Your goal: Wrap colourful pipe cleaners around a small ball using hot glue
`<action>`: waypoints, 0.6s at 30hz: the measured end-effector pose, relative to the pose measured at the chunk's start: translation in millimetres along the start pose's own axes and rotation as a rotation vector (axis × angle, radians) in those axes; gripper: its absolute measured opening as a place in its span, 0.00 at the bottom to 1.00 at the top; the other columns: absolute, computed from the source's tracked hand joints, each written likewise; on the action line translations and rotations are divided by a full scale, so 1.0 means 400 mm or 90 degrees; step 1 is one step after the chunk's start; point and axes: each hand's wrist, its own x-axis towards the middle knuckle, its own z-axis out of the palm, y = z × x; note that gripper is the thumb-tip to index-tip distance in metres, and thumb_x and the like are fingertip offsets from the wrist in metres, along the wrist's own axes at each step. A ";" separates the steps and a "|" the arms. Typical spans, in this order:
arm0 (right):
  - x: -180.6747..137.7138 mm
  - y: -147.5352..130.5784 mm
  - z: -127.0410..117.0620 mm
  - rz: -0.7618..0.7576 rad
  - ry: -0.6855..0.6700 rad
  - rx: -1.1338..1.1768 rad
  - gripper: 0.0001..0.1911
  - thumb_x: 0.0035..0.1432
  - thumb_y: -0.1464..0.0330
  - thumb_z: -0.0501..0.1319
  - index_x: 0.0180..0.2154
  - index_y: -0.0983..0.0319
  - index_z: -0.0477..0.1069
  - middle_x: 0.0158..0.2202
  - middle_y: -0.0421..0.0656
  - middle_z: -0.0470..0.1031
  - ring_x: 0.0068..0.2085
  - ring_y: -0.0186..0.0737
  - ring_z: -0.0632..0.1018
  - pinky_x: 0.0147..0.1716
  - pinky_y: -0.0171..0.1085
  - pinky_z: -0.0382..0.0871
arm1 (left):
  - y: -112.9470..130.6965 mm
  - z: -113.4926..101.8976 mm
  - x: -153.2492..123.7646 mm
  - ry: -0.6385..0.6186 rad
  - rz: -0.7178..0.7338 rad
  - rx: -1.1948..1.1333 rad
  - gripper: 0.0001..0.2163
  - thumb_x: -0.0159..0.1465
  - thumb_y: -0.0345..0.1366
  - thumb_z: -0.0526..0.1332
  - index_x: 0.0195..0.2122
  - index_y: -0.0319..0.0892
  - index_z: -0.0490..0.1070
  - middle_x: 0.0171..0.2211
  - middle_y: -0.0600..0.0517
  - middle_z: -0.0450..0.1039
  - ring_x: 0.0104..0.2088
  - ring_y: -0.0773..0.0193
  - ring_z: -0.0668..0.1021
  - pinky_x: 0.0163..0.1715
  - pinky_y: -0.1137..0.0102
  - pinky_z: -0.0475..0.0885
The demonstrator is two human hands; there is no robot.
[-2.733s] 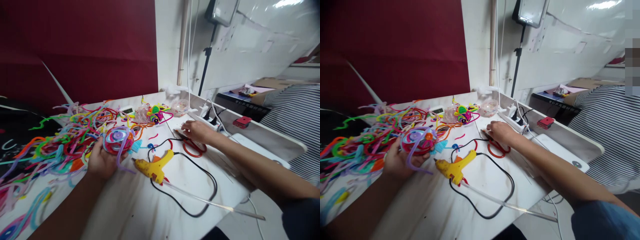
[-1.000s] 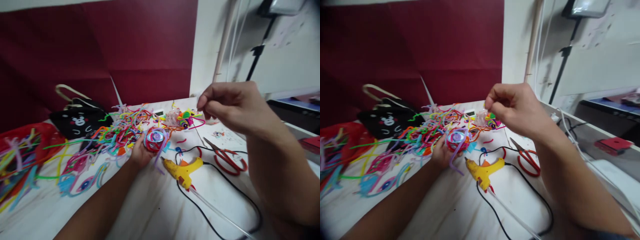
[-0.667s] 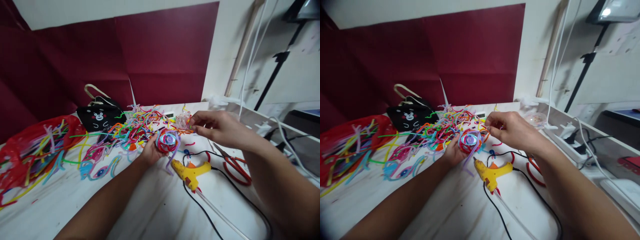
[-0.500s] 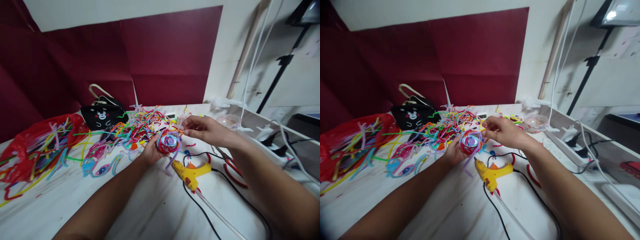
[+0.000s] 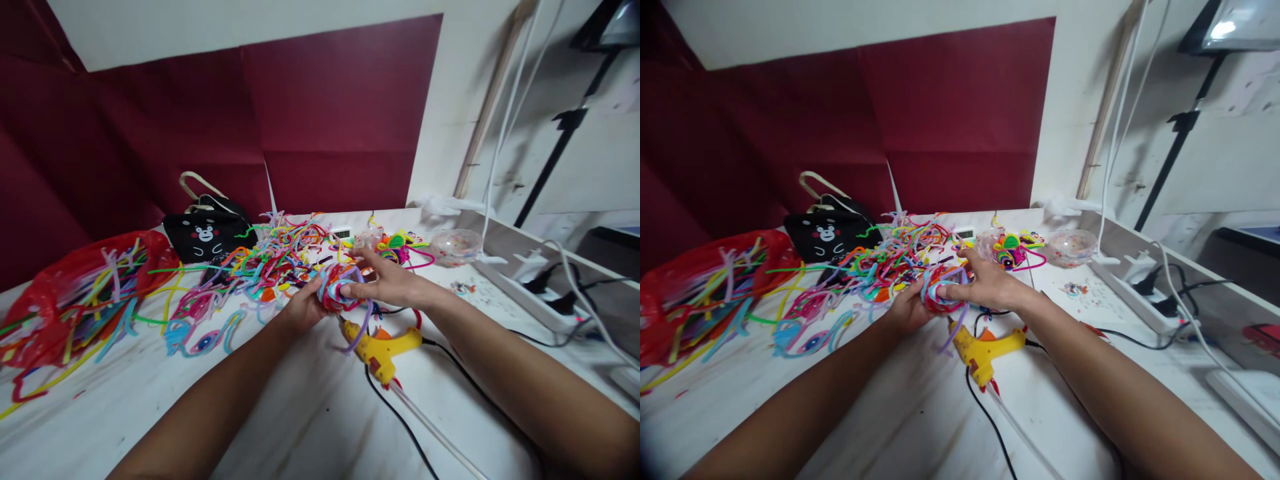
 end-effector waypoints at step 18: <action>-0.006 -0.008 0.027 -0.025 0.039 -0.018 0.61 0.52 0.56 0.86 0.82 0.59 0.69 0.61 0.52 0.90 0.57 0.60 0.90 0.60 0.50 0.85 | -0.021 0.070 -0.006 -0.039 0.166 0.089 0.27 0.68 0.47 0.82 0.66 0.50 0.81 0.64 0.44 0.87 0.68 0.39 0.86 0.66 0.51 0.83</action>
